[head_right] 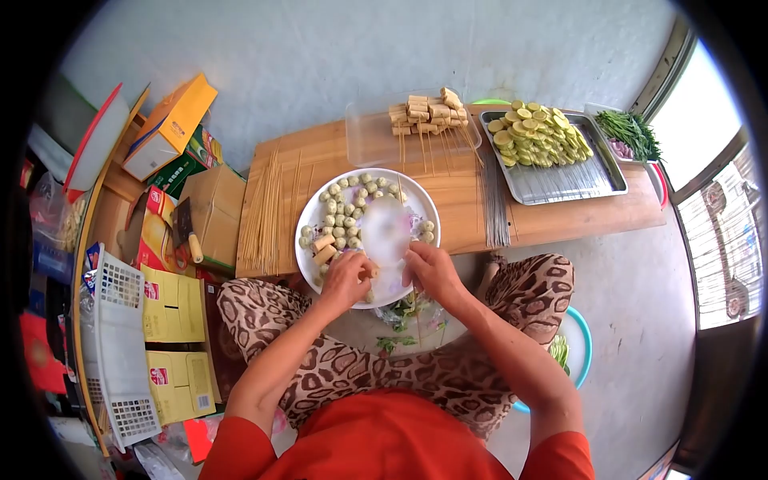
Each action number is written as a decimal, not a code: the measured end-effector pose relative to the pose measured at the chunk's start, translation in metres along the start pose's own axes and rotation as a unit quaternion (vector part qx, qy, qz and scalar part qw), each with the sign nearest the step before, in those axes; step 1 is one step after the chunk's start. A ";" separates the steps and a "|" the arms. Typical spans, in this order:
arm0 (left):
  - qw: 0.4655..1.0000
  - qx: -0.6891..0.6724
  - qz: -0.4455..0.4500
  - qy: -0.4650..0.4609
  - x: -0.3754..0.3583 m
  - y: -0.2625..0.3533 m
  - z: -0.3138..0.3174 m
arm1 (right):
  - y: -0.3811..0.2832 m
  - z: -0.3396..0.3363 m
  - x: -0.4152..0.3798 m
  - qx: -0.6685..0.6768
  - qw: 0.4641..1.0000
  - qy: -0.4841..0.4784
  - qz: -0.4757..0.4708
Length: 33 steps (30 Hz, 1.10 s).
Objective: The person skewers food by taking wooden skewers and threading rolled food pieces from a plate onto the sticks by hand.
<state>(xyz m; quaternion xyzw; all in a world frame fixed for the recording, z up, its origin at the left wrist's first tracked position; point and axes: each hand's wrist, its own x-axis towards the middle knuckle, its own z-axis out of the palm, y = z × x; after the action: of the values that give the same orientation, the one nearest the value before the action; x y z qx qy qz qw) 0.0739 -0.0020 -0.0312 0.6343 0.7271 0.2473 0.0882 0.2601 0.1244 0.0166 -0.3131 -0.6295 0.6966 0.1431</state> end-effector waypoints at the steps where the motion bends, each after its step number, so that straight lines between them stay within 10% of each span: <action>1: 1.000 0.000 0.001 0.000 0.004 -0.002 -0.004 | -0.004 0.000 -0.004 0.015 1.000 -0.010 0.008; 4: 0.834 -0.508 -0.216 -0.015 0.021 -0.019 -0.038 | -0.035 0.011 -0.020 0.031 0.997 -0.070 0.000; 11: 0.594 -0.758 -0.265 0.054 0.028 -0.053 -0.074 | -0.051 0.049 -0.034 0.015 0.990 -0.138 -0.001; 33: 0.584 -0.748 -0.293 0.118 0.031 -0.048 -0.046 | -0.028 0.048 -0.018 0.040 0.990 -0.130 0.033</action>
<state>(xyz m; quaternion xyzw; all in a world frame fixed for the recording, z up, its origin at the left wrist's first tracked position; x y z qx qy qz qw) 0.0055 0.0134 -0.0082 0.0619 0.4360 0.7370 0.5127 0.2385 0.0808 0.0484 -0.2349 -0.6036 0.7603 0.0491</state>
